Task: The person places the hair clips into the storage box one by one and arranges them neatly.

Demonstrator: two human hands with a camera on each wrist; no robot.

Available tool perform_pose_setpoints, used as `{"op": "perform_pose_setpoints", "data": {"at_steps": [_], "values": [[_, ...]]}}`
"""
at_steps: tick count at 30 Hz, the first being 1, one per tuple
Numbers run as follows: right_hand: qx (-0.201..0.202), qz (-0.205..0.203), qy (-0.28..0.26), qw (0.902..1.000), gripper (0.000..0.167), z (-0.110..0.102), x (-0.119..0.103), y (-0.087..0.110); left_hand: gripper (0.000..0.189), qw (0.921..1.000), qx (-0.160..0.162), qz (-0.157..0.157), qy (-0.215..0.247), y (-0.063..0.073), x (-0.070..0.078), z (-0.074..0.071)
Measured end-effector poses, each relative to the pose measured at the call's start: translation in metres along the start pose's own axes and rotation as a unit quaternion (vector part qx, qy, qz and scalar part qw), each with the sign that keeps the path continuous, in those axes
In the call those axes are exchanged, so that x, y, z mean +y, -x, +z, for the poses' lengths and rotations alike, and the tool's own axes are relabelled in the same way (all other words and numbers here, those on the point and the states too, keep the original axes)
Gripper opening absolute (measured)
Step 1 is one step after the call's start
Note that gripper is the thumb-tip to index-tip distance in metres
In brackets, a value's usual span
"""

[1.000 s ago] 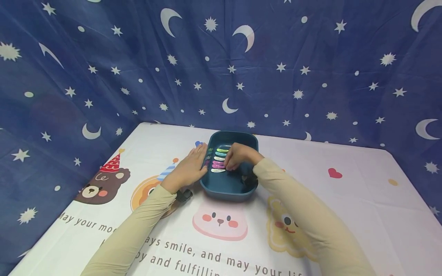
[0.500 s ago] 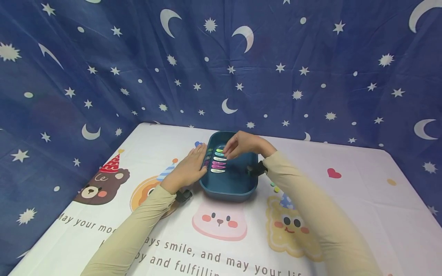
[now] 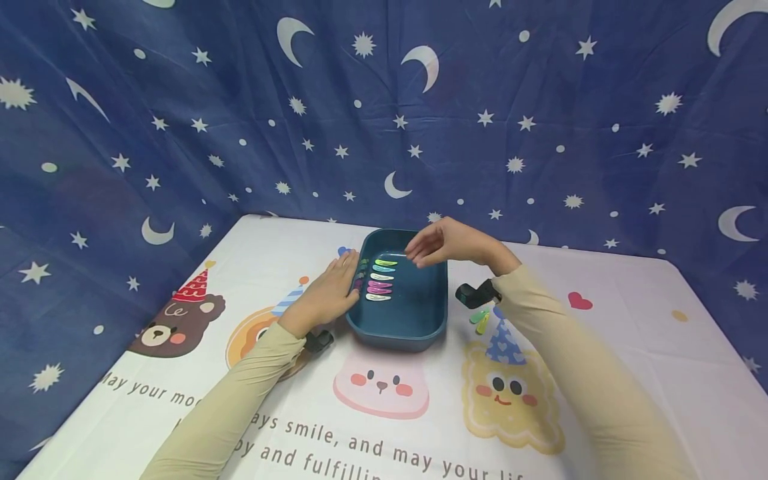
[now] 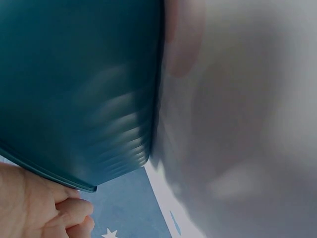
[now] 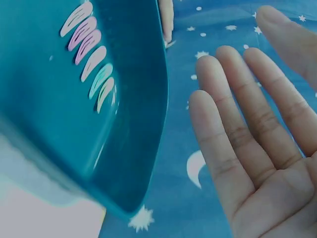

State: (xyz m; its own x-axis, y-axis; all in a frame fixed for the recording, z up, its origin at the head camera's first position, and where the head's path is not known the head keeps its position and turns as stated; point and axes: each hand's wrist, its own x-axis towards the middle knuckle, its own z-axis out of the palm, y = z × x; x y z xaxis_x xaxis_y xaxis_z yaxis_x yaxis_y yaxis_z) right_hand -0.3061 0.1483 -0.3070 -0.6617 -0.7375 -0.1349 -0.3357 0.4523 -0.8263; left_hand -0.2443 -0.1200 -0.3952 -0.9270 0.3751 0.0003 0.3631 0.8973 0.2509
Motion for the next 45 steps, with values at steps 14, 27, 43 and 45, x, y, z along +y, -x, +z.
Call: {"op": "perform_pose_setpoints", "data": {"at_steps": [14, 27, 43, 45], "values": [[0.074, 0.032, 0.048, 0.9956, 0.036, -0.006, 0.029, 0.055, 0.071, 1.0, -0.004, -0.001, -0.001, 0.0, 0.0, 0.0], [0.096, 0.033, 0.053, 0.9934, 0.033, 0.012, 0.075, 0.092, 0.07, 1.0, 0.0, 0.003, -0.004, 0.0, 0.0, 0.0], [0.163, 0.099, 0.131, 0.9728, 0.029, 0.038, 0.101, 0.103, 0.071, 1.0, -0.008, -0.002, -0.006, -0.001, 0.0, -0.002], [0.167, 0.109, 0.141, 0.9698, 0.027, 0.04, 0.103, 0.102, 0.071, 0.9999, -0.01, -0.003, -0.004, -0.001, 0.001, -0.001]]}}
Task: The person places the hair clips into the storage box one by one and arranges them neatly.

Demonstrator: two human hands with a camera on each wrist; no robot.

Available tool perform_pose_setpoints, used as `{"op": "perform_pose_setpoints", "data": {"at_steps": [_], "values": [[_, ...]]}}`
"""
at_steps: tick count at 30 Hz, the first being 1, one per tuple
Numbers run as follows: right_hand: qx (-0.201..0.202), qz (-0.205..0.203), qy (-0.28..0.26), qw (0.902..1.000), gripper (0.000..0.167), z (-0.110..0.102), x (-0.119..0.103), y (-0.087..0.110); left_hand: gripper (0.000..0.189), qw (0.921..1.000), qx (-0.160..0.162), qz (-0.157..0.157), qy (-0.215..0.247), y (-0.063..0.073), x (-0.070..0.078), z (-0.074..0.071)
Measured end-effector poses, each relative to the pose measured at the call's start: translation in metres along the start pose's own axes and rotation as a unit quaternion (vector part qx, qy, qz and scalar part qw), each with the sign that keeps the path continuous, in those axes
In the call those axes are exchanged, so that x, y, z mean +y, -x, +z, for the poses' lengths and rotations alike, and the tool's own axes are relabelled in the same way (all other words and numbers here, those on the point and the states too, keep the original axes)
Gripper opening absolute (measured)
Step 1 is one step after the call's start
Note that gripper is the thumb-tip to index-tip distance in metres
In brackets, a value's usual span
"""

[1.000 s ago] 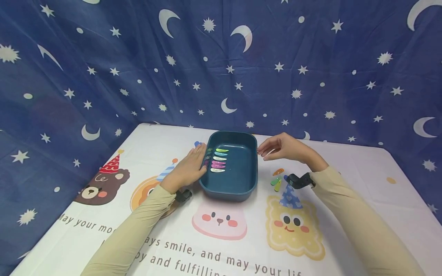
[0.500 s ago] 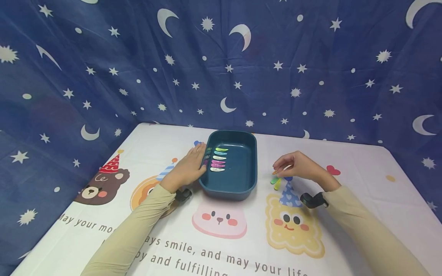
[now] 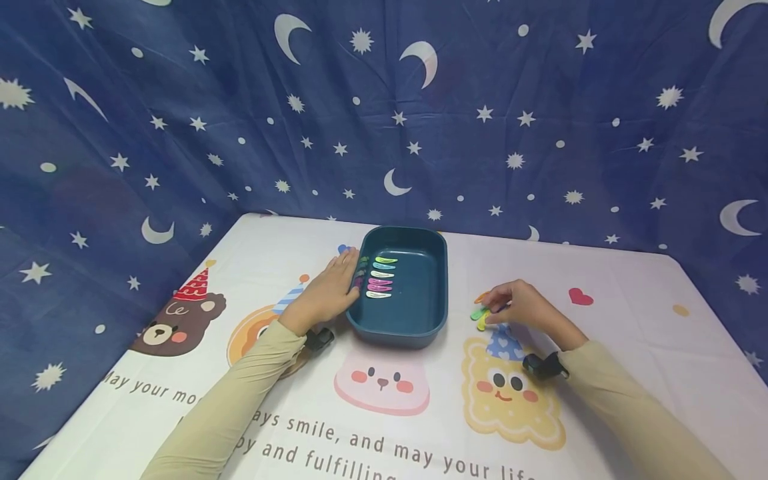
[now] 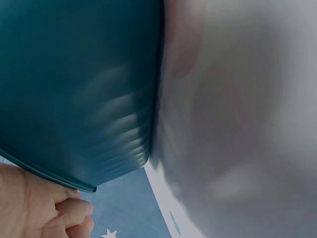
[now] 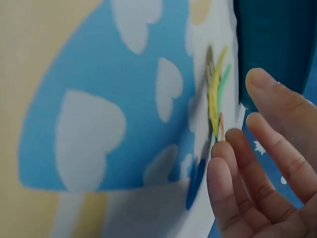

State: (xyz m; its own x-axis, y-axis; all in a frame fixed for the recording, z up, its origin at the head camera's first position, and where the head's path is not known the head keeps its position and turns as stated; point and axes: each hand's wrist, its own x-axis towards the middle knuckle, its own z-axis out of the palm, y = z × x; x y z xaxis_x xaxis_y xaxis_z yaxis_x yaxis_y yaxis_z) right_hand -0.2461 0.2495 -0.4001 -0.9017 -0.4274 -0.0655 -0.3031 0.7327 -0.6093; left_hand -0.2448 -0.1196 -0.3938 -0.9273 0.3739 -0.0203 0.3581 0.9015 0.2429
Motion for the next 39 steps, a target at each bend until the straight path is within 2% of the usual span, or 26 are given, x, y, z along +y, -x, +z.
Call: {"op": "perform_pose_setpoints", "data": {"at_steps": [11, 24, 29, 39], "values": [[0.031, 0.016, 0.022, 0.9992, 0.025, 0.012, 0.0, -0.003, 0.071, 1.0, 0.005, -0.002, 0.0, -0.001, -0.001, 0.003], [0.032, 0.012, 0.034, 0.9988, 0.019, 0.017, -0.001, -0.003, 0.072, 1.0, -0.002, -0.005, 0.002, -0.001, -0.001, 0.002], [0.018, 0.004, 0.019, 0.9996, 0.016, 0.015, -0.001, -0.002, 0.071, 1.0, 0.003, 0.0, 0.001, -0.001, -0.002, 0.002], [-0.052, 0.012, -0.016, 0.9984, 0.018, 0.004, 0.003, 0.002, 0.071, 1.0, 0.005, 0.001, 0.001, 0.0, -0.001, 0.001]]}}
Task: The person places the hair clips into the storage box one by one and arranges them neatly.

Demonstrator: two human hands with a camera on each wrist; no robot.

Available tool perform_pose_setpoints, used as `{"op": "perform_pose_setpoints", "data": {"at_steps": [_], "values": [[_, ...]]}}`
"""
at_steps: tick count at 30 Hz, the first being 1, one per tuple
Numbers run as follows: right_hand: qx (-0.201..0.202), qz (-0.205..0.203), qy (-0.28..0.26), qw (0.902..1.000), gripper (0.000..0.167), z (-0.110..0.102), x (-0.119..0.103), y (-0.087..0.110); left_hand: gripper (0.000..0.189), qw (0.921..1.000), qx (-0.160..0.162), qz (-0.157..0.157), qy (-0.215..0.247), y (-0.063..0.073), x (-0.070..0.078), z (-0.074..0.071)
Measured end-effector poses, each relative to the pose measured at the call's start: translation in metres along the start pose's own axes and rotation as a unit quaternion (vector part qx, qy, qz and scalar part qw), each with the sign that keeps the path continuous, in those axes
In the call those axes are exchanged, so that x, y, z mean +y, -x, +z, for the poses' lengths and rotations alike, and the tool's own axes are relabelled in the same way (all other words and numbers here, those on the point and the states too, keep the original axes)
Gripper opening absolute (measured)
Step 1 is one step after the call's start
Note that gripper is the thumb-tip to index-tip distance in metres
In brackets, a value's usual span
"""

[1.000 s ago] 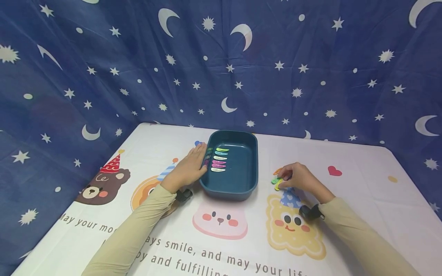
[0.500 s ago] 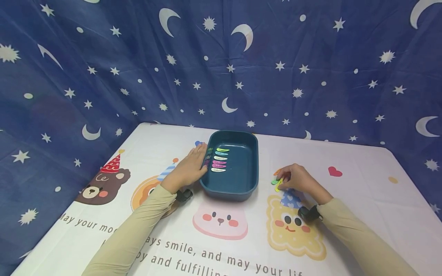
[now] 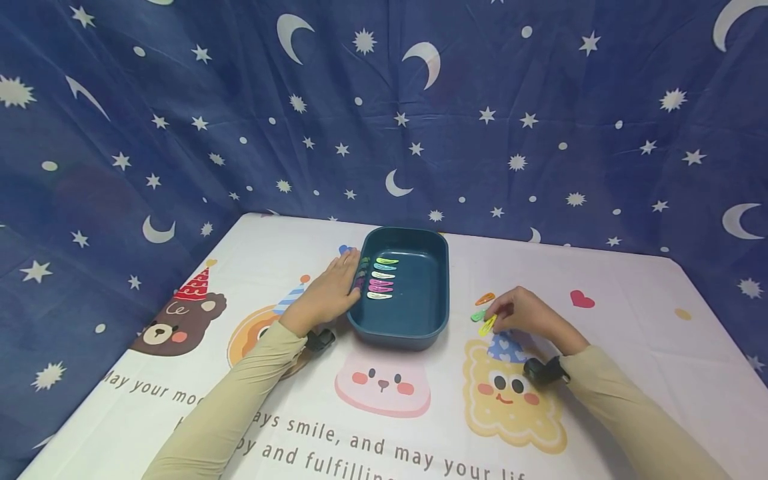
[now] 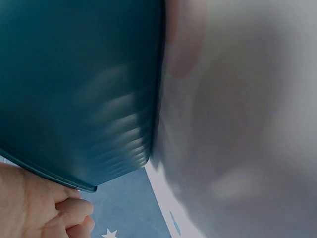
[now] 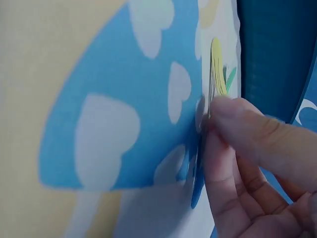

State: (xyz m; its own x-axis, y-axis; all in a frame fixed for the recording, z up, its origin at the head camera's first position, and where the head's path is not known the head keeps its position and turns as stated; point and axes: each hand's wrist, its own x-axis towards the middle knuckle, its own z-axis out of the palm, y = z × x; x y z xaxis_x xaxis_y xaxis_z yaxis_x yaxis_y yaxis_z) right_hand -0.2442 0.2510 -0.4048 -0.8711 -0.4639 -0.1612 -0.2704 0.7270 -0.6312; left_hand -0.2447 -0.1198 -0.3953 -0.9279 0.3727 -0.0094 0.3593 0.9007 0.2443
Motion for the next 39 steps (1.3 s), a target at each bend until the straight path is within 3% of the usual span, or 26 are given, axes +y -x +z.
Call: {"op": "perform_pose_setpoints", "data": {"at_steps": [21, 39], "values": [[-0.015, -0.052, 0.036, 0.9979, 0.017, -0.0007, 0.0037, 0.0036, 0.07, 1.0, 0.004, 0.003, 0.008, 0.0013, 0.0002, -0.0007], [0.005, -0.015, 0.023, 0.9996, 0.016, -0.0054, 0.0062, 0.0063, 0.07, 0.9999, 0.002, 0.001, 0.011, 0.0003, -0.0002, -0.0001]]}}
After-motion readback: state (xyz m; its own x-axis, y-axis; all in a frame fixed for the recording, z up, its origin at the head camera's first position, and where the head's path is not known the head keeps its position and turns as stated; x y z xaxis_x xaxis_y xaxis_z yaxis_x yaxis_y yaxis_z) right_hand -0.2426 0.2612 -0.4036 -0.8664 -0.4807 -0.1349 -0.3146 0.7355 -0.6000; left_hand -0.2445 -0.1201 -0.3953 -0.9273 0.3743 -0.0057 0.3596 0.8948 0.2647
